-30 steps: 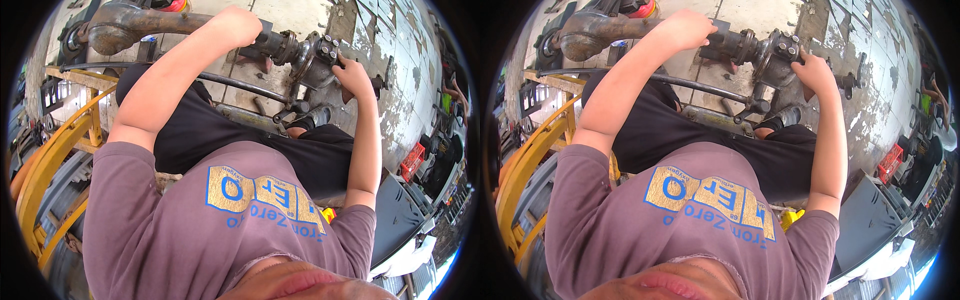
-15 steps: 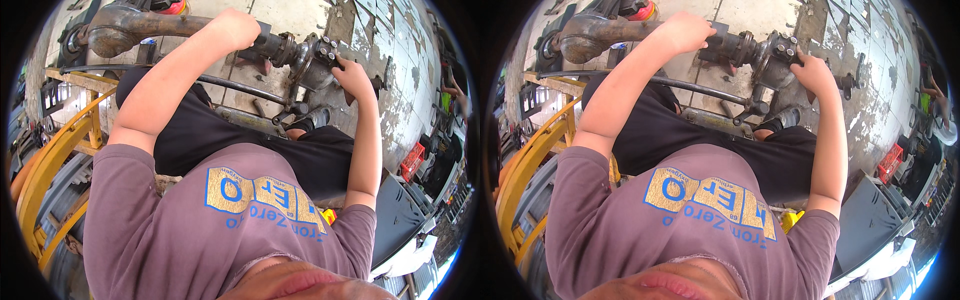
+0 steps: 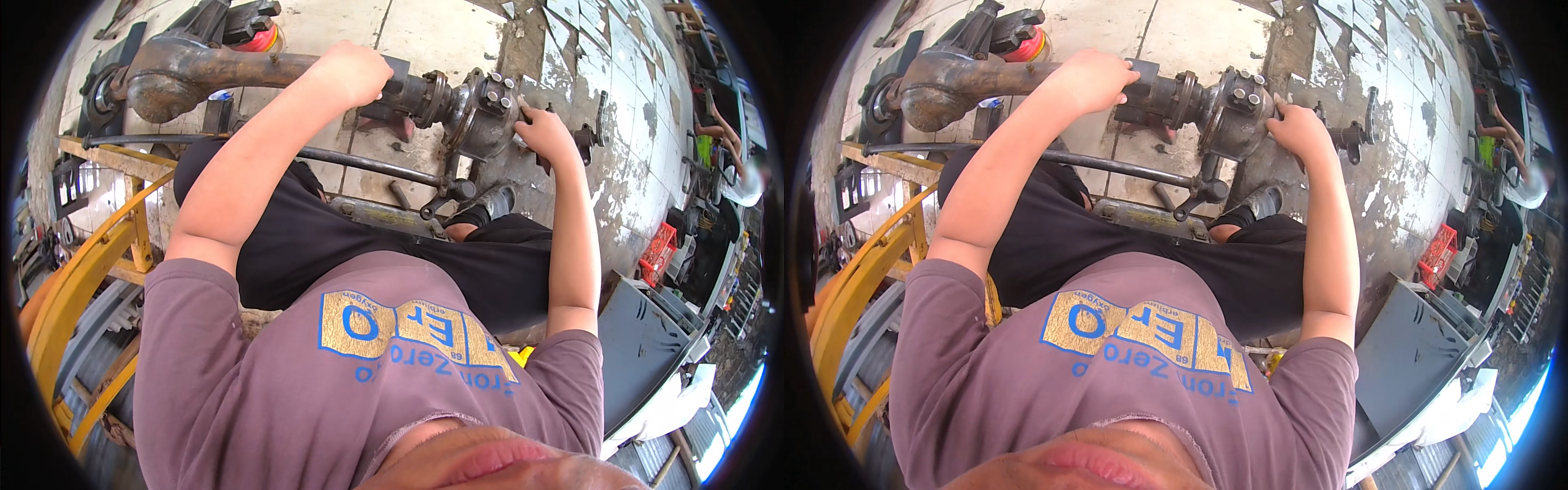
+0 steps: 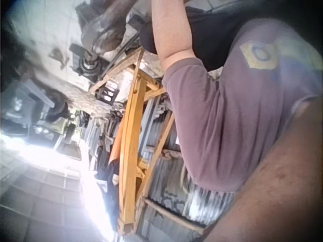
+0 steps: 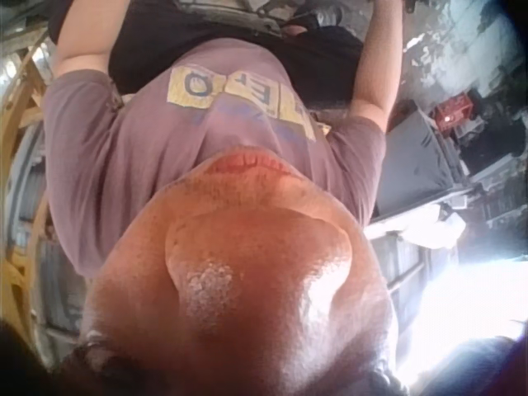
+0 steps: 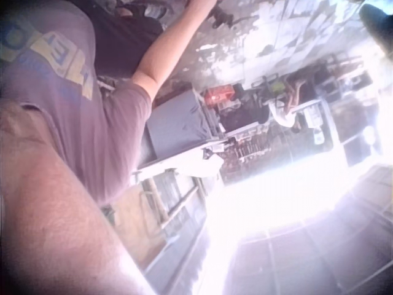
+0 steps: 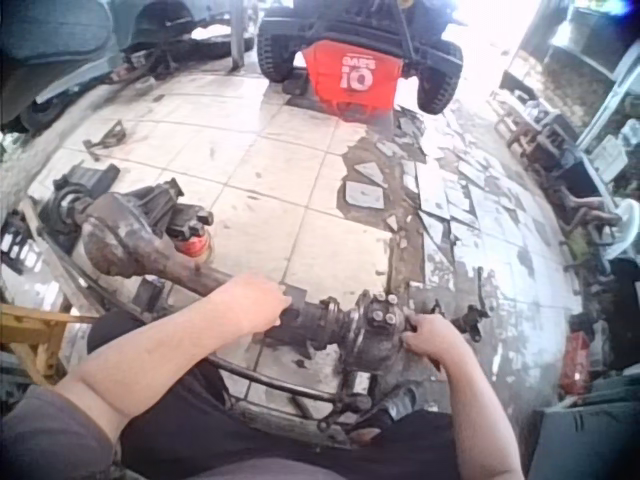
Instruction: The person sits on the floor and aligns a differential housing onto a driveshaft, rotating and adjusting the components by hand to fit them together. The person continues to manipulate the assembly, ensuring the parts are properly seated.
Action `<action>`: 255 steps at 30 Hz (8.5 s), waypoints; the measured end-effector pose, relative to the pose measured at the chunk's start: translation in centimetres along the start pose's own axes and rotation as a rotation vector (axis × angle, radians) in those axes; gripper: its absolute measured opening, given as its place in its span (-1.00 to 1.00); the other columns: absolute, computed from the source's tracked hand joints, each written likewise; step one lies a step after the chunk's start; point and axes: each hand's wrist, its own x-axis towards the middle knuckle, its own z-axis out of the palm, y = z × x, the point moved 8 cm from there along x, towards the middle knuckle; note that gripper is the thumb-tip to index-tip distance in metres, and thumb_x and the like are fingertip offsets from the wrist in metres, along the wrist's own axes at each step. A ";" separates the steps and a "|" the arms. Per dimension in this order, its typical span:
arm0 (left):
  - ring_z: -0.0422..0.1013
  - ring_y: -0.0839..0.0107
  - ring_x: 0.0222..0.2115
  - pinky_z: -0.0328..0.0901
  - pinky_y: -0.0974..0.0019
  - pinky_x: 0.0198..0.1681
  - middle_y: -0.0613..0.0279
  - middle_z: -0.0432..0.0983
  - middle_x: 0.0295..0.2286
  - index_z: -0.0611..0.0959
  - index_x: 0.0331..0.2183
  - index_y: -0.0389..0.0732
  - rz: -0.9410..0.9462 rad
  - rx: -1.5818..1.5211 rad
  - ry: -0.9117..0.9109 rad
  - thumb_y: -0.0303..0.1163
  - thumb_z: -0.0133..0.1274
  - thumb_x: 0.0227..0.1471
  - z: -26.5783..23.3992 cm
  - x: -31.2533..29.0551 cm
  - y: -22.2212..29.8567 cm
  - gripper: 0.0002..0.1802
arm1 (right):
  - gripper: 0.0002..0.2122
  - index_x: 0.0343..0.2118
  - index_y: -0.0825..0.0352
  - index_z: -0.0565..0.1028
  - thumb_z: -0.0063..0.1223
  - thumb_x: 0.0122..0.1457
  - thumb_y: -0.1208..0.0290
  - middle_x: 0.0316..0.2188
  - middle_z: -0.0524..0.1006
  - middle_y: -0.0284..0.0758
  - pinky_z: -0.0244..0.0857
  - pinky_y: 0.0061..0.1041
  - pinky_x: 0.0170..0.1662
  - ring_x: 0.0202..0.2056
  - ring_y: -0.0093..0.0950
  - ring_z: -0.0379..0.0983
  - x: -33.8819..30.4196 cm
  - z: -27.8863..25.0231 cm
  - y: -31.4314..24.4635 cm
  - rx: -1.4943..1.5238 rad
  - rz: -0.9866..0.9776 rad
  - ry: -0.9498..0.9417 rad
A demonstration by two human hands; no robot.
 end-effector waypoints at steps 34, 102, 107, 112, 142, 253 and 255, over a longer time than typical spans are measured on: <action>0.65 0.19 -0.06 0.50 0.05 0.01 0.19 0.73 -0.15 0.79 -0.06 -0.05 -0.014 0.005 -0.114 -0.17 0.27 0.19 0.7 -0.4 0.3 -0.68 | -0.48 0.20 0.21 0.62 0.08 0.18 0.16 -0.01 0.69 0.03 0.49 -0.09 0.18 0.03 -0.03 0.64 -1.0 0.2 -0.4 -0.267 -0.061 0.054; 0.58 0.18 0.08 0.46 0.02 0.16 0.19 0.63 0.11 0.65 0.20 -0.05 -0.046 0.025 -0.250 -0.15 0.26 0.24 0.2 -0.1 0.8 -0.46 | -0.48 0.31 0.37 0.48 -0.07 0.31 0.32 -0.01 0.62 0.19 0.38 -0.09 0.22 0.07 0.10 0.57 0.4 4.0 4.4 -0.310 -0.114 -0.087; 0.58 0.19 0.08 0.47 0.04 0.14 0.18 0.64 0.10 0.66 0.20 -0.04 -0.067 0.072 -0.249 -0.14 0.26 0.24 0.8 -0.7 0.5 -0.47 | -0.48 0.30 0.41 0.48 -0.07 0.30 0.32 0.03 0.61 0.19 0.39 -0.04 0.21 0.10 0.08 0.56 -3.4 -2.6 -1.8 -0.155 -0.145 0.216; 0.57 0.20 0.10 0.47 0.05 0.13 0.19 0.62 0.13 0.66 0.20 -0.04 -0.042 0.063 -0.247 -0.14 0.26 0.24 0.6 0.0 1.1 -0.47 | -0.45 0.35 0.37 0.43 -0.09 0.31 0.30 0.06 0.62 0.12 0.40 -0.03 0.21 0.10 0.07 0.56 0.1 3.2 3.9 -0.374 0.029 -0.085; 0.50 0.17 0.20 0.42 0.06 0.25 0.18 0.50 0.27 0.61 0.26 -0.01 -0.059 -0.003 -0.242 -0.20 0.23 0.27 -0.8 -1.2 1.2 -0.45 | -0.39 0.41 0.39 0.34 -0.08 0.29 0.32 0.21 0.54 0.09 0.37 -0.06 0.28 0.16 0.04 0.53 -0.4 2.9 1.3 -0.130 -0.300 0.144; 0.55 0.13 0.14 0.49 0.02 0.17 0.19 0.54 0.23 0.61 0.25 -0.02 -0.029 0.047 -0.198 -0.16 0.22 0.28 -0.7 -1.0 1.4 -0.45 | -0.40 0.36 0.22 0.47 -0.08 0.20 0.47 -0.01 0.66 0.11 0.48 -0.17 0.09 -0.11 0.00 0.66 0.7 1.5 0.0 -0.051 -0.014 -0.014; 0.55 0.14 0.13 0.49 0.02 0.17 0.20 0.54 0.23 0.61 0.25 -0.02 -0.031 0.051 -0.197 -0.17 0.22 0.28 -0.7 -1.2 1.3 -0.45 | -0.40 0.37 0.23 0.47 -0.09 0.20 0.48 -0.01 0.66 0.13 0.48 -0.16 0.10 -0.10 0.01 0.66 0.9 1.3 -0.8 -0.080 -0.018 -0.041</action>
